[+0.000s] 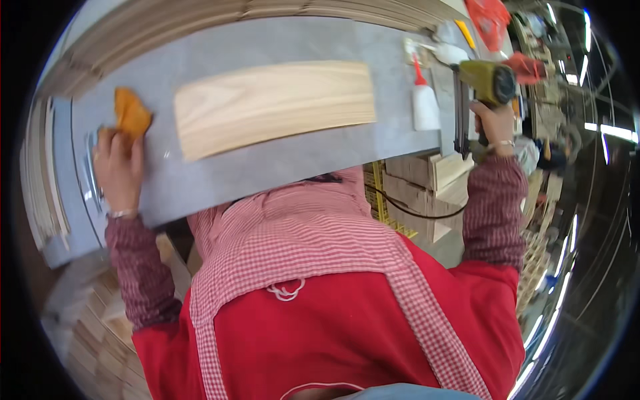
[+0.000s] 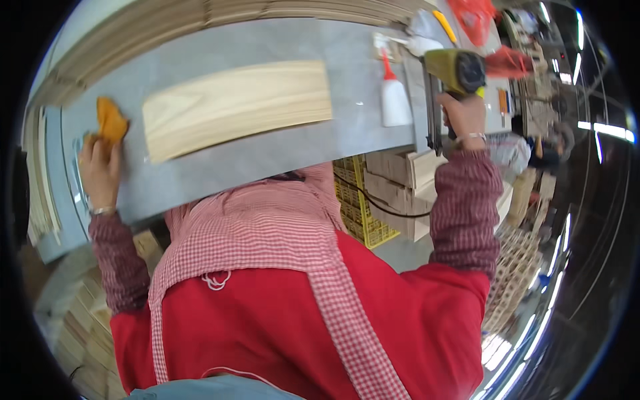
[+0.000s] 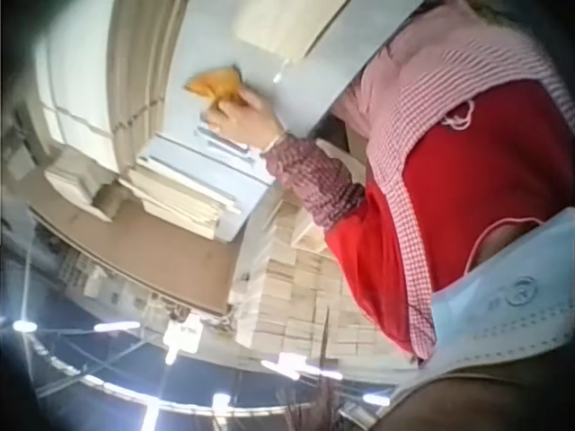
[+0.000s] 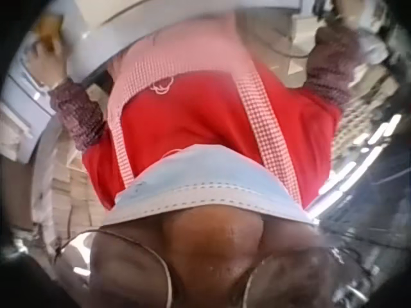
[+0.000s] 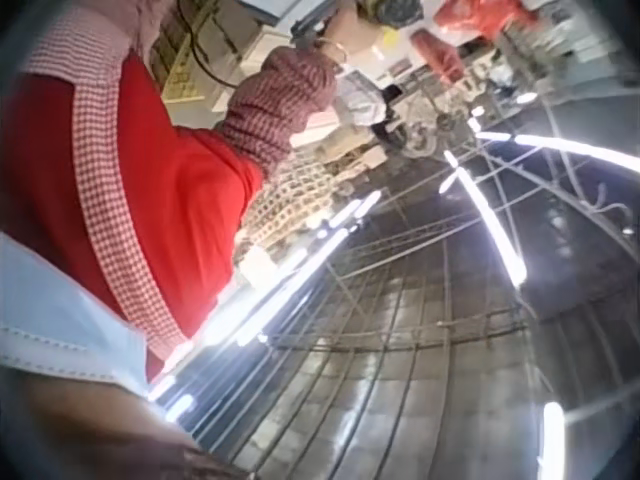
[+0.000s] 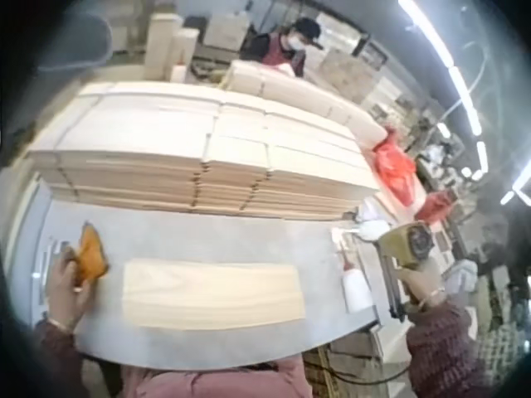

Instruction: Assemble wooden box components using a pneumatic nail gun and wood glue.

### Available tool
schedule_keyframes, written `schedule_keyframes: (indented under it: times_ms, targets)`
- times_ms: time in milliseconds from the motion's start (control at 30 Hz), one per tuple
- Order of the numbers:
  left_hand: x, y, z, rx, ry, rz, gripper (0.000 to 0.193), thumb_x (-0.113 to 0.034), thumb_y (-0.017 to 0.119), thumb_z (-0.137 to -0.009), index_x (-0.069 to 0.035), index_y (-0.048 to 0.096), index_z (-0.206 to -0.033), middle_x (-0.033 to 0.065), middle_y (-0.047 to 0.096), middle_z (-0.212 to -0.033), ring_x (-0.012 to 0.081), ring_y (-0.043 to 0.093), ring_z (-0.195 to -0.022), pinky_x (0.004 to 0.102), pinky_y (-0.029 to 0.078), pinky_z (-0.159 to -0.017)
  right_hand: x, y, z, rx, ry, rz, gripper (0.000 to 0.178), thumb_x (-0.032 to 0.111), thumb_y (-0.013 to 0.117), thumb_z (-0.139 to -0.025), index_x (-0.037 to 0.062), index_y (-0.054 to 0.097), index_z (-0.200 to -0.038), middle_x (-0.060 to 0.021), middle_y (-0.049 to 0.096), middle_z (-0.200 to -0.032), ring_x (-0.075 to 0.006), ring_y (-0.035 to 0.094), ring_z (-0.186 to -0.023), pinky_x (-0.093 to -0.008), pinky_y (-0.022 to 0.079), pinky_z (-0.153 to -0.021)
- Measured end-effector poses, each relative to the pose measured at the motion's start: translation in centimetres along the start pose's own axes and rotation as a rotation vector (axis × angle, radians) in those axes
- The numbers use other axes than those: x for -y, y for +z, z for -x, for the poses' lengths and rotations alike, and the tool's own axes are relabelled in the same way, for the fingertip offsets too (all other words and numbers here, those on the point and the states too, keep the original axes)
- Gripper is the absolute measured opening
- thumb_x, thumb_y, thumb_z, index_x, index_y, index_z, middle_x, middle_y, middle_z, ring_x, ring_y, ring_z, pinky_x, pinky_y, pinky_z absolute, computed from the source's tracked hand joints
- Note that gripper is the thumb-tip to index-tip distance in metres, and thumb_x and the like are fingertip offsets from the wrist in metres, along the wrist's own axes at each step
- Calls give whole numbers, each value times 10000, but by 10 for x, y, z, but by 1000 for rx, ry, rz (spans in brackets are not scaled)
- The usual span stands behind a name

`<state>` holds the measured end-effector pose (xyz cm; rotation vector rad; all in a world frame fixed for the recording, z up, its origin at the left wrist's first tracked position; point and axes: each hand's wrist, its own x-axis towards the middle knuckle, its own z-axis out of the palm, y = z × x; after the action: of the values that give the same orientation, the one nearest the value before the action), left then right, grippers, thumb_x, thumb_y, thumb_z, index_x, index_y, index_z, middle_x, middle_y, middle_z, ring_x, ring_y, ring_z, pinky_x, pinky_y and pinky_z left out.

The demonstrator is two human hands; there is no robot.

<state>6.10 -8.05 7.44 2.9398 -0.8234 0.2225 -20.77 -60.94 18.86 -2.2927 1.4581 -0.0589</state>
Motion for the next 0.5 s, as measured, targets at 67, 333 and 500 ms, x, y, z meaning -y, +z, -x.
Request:
schedule_keyframes:
  times_ms: [67,333,500]
  targets:
    - [6,-7,5,-145,105,2,260,-242,671,-794,-64,598,-968,70,544,-1130,250,543,-939,334,444,-800,-22,1,-6,-64,30,100,265,291,664,-678,27,649,-690,-89,576,-537,-223,540,-467,-305,423,-470]
    - [-93,-113,-14,113,578,327,899,-572,729,-593,-121,438,-1313,145,386,-1367,319,407,-1214,460,303,-1017,-48,10,-21,-144,81,527,380,325,560,-757,69,619,-1033,-196,647,-974,-375,607,-901,-436,484,-750]
    - [-95,-132,-15,256,545,248,955,-553,717,-566,-155,377,-1366,143,356,-1373,337,365,-1237,486,255,-1050,-52,13,-28,-203,168,521,554,410,607,-749,74,522,-1182,-177,635,-1033,-365,607,-929,-423,478,-782]
